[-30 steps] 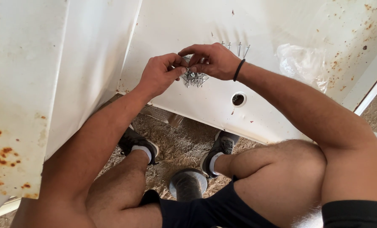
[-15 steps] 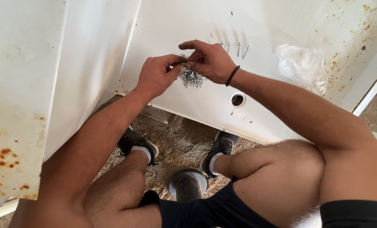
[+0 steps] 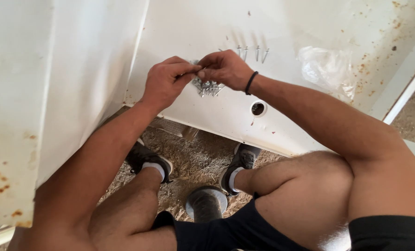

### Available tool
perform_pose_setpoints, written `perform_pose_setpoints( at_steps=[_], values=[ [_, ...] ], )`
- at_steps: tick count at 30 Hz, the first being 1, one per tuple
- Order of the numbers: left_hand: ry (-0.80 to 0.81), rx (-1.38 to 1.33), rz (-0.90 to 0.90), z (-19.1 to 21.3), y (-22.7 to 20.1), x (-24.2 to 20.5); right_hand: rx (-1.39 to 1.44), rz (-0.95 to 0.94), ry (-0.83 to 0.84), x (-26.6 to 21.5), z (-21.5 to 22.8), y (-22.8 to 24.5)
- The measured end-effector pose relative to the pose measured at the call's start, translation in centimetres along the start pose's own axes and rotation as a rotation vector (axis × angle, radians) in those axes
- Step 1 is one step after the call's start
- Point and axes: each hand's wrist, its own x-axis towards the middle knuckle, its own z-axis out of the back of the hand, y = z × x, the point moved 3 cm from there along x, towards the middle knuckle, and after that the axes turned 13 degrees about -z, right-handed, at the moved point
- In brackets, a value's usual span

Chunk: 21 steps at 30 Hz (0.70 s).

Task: The person sits on the floor and sorts a pile of metal fasteners on a white surface. They separate screws from washers and nuts, arranging the screws in a row while keeping the other components in a separate pile.

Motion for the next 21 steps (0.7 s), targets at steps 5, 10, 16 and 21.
perform_pose_setpoints(
  at_steps=[5,10,16,21],
  values=[
    [0.003,-0.001,0.03,-0.3,0.2,0.0,-0.028,-0.013,0.019,0.4,0.4,-0.7],
    [0.124,0.117,0.111,-0.4,-0.8,1.0,-0.63,0.183,-0.209,1.8,5.7,0.2],
    [0.501,0.502,0.018,-2.1,2.1,-0.3,-1.337,-0.027,-0.564,0.7,17.1,-2.3],
    [0.5,0.537,0.044,-2.1,1.8,-0.6,-1.354,-0.24,-0.644,-2.8,19.3,-2.5]
  ],
)
